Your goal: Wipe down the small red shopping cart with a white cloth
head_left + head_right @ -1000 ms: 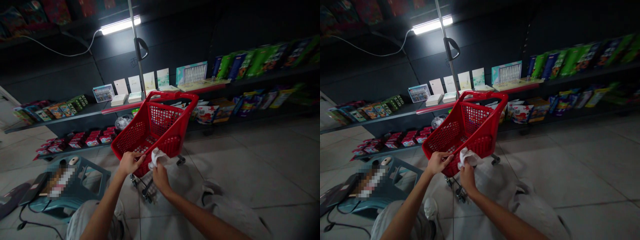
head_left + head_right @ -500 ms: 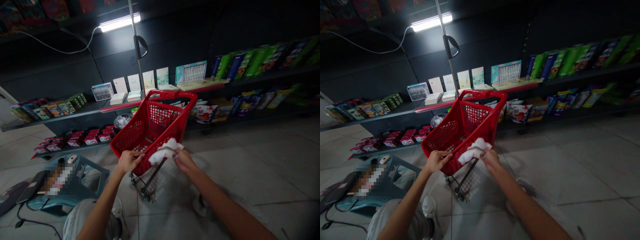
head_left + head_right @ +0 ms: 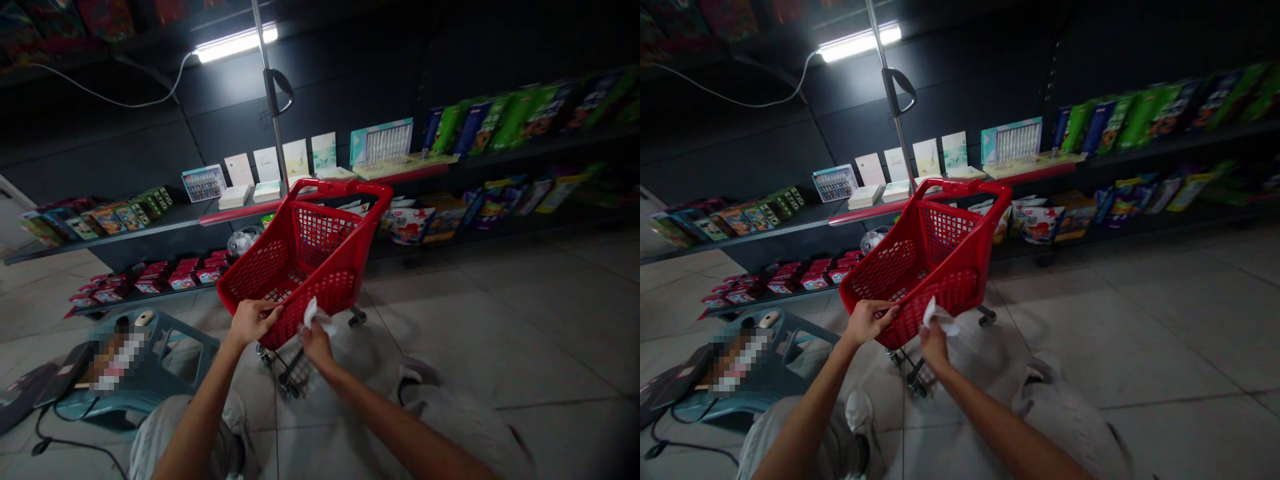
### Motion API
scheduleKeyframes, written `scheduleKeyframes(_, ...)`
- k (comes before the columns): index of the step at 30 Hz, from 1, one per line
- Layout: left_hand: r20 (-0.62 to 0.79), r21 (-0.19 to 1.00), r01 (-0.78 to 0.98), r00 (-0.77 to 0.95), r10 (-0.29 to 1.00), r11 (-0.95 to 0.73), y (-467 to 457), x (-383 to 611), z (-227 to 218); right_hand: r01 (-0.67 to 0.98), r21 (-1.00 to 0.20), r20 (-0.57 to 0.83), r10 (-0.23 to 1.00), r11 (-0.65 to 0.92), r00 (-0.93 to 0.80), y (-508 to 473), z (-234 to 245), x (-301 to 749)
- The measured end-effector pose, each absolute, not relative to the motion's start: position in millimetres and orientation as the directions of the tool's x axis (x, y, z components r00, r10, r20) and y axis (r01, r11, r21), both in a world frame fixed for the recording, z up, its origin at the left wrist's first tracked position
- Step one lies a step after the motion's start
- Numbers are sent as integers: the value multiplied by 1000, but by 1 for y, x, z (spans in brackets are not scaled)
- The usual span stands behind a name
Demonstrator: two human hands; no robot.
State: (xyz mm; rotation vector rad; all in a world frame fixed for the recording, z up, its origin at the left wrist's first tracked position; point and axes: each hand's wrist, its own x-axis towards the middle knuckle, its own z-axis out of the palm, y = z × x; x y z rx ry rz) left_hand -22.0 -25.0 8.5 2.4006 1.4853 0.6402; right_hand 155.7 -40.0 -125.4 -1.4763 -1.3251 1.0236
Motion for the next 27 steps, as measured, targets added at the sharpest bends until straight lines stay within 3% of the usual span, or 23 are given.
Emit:
scheduleKeyframes(5, 260, 393, 792, 391, 883, -467, -26, -35, 7, 67, -994, -97, 985, -88, -142, -97, -110, 104)
scheduleKeyframes(9, 212, 303, 841, 399, 892, -448, -33, -36, 15, -243, -926, -220, 937, -287, -270, -92, -91, 113)
scheduleKeyframes(12, 168, 186, 898, 371, 913, -399, -38, -29, 22, -522, -796, -242, 951, -307, -191, -53, -75, 159)
scheduleKeyframes(14, 132, 117, 939, 308, 942, -323, -39, -22, 25, -550, -804, -279, 960, -226, 13, -18, -63, 208)
scheduleKeyframes(16, 115, 69, 967, 237, 965, -246, -39, -14, 26, -407, -910, -237, 907, -82, 348, 16, -51, 263)
scheduleKeyframes(17, 121, 60, 972, 218, 969, -226, -38, -9, 27, -213, -977, -142, 835, -31, 531, 31, -45, 289)
scheduleKeyframes(18, 134, 61, 973, 214, 968, -223, -38, -4, 27, 17, -998, -33, 746, -59, 666, 44, -41, 312)
scheduleKeyframes(19, 150, 72, 969, 222, 963, -235, -36, 0, 27, 77, -994, 3, 704, -73, 711, 55, -37, 331)
scheduleKeyframes(21, 177, 102, 959, 245, 953, -266, -33, 10, 27, 227, -967, 90, 682, -115, 726, 72, -36, 350)
scheduleKeyframes(24, 156, 101, 958, 251, 955, -268, -27, 20, 26, 403, -898, 120, 786, -174, 607, 89, -48, 340)
scheduleKeyframes(27, 122, 58, 959, 268, 956, -276, -23, 21, 24, 434, -873, 60, 834, -223, 549, 95, -74, 314)
